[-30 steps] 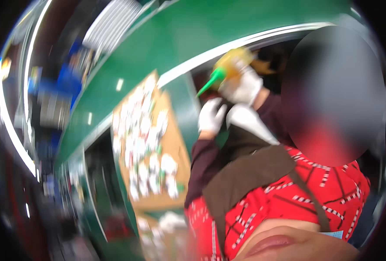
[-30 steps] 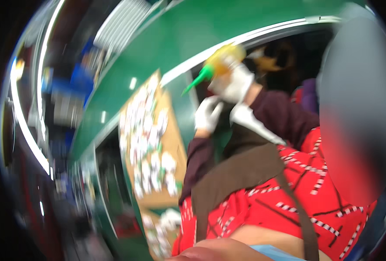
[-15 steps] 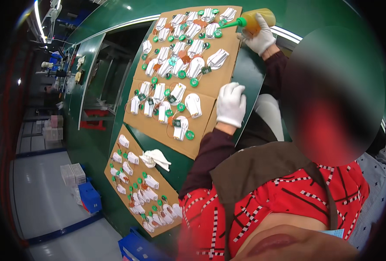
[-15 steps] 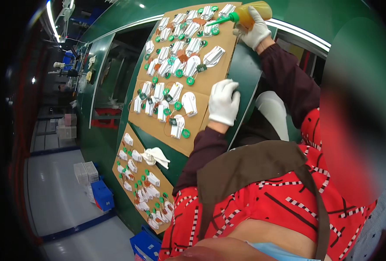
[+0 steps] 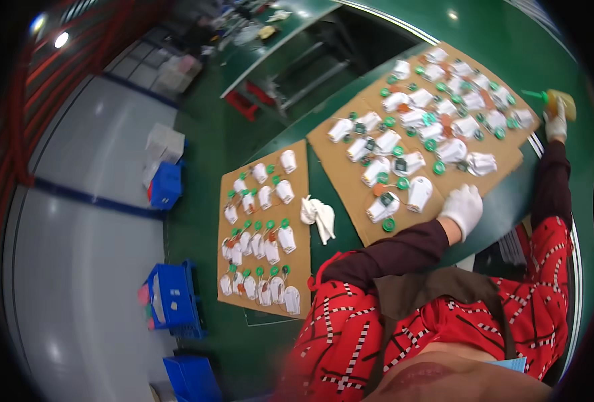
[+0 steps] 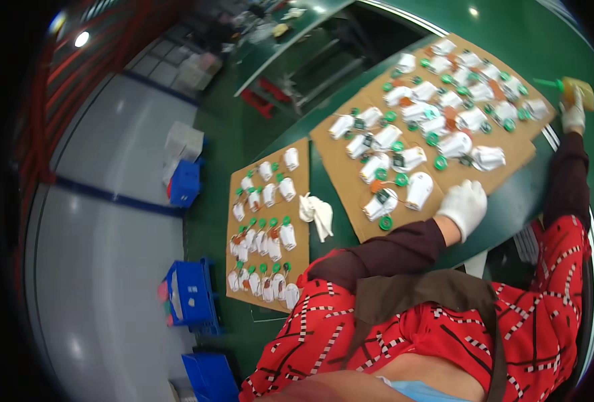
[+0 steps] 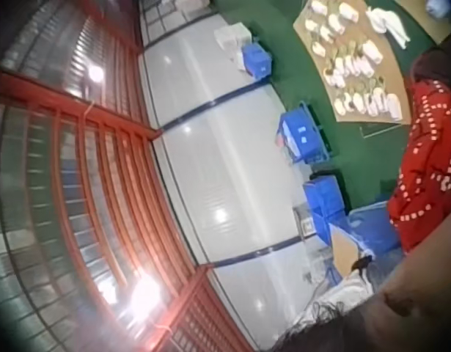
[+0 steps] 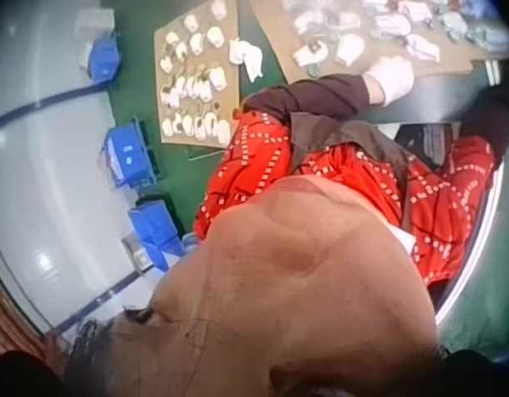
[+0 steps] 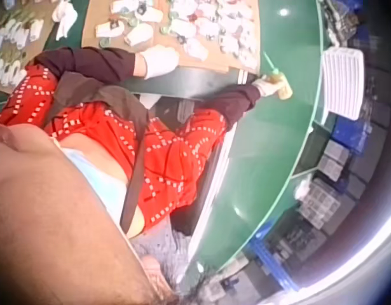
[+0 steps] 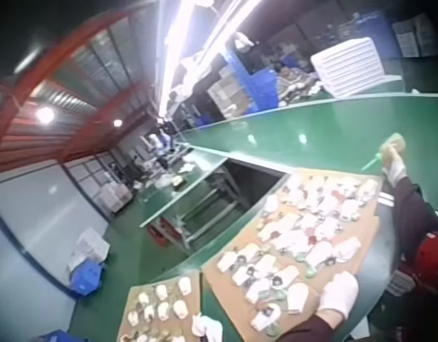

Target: Applying glue to small plastic components and placing them on a tray for assembly.

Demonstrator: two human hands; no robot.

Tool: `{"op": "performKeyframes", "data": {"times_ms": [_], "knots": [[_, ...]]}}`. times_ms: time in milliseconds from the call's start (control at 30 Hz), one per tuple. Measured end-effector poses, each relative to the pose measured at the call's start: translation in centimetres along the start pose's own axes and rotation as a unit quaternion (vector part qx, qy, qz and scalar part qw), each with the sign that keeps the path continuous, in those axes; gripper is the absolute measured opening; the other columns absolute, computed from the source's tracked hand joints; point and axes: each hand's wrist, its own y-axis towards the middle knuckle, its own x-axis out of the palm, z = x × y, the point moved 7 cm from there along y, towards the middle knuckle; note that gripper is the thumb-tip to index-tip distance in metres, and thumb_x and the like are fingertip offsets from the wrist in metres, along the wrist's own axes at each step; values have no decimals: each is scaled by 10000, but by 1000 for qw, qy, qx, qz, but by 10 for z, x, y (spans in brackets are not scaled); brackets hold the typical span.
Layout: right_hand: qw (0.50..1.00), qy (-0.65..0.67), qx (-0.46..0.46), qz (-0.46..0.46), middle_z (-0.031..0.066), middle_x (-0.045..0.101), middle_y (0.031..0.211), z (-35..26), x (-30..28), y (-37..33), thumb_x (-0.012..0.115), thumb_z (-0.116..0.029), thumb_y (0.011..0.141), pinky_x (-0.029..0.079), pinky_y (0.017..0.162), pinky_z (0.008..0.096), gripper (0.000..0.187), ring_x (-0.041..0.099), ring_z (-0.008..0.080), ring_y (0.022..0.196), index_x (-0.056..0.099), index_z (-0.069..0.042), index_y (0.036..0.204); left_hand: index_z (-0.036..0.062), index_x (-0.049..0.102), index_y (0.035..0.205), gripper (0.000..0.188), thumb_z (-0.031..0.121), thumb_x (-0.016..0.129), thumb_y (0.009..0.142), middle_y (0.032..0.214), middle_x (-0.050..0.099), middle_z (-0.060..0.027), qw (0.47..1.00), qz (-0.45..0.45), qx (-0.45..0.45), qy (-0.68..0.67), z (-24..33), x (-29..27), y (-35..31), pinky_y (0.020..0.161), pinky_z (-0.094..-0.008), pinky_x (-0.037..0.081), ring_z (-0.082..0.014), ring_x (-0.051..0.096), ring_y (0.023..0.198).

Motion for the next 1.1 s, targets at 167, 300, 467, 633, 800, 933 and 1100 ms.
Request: {"op": "performKeyframes", "data": {"times_ms": [167,300,467,633,800,933,1100], "knots": [[972,109,201,-57,-27,486,1292,16,77,-25,605,-407,843,305,1007,404,493,478,193,1143,492,-236,1292,47,573,783,77,89,510,769,805,537,-99,1000,9,-16,-24,-16,-4,-15,653,-352,497,-242,565,805],[969,144,195,-54,5,560,1201,6,45,-22,634,-365,836,356,988,431,455,499,194,1126,530,-174,1236,58,579,761,63,97,532,743,807,540,-92,999,15,9,-27,-5,-15,-16,663,-355,495,-246,563,795],[966,197,149,-83,33,606,1111,-17,-4,-27,637,-243,853,462,903,417,323,564,180,1026,573,-135,1151,86,584,741,59,117,536,726,770,555,-89,996,68,10,-59,-6,-6,-28,655,-366,494,-252,559,783],[971,187,138,-62,44,610,1096,-49,39,-87,624,-218,865,444,891,313,310,566,185,1008,549,-108,1145,95,566,797,105,126,581,698,783,544,-69,993,102,37,-40,-18,-40,-54,651,-351,482,-245,543,772],[954,231,143,-125,76,591,1133,-70,-51,-71,609,-261,869,420,952,358,348,541,223,1057,525,-85,1158,97,563,837,173,155,620,685,804,534,-50,990,98,65,-74,-3,-50,-72,647,-340,479,-232,535,776],[971,215,105,-19,106,581,1142,-86,-57,-119,599,-301,862,416,953,434,398,559,249,1029,510,-65,1169,91,573,906,238,169,627,687,887,570,-58,994,76,44,-70,1,-52,-89,681,-347,477,-239,548,794],[963,251,75,56,56,633,959,-121,-28,-204,613,-452,823,458,829,450,366,592,230,870,588,-155,1036,105,612,840,155,148,640,694,886,606,-52,986,109,41,-116,-7,-62,-91,704,-350,475,-247,570,816]]}}
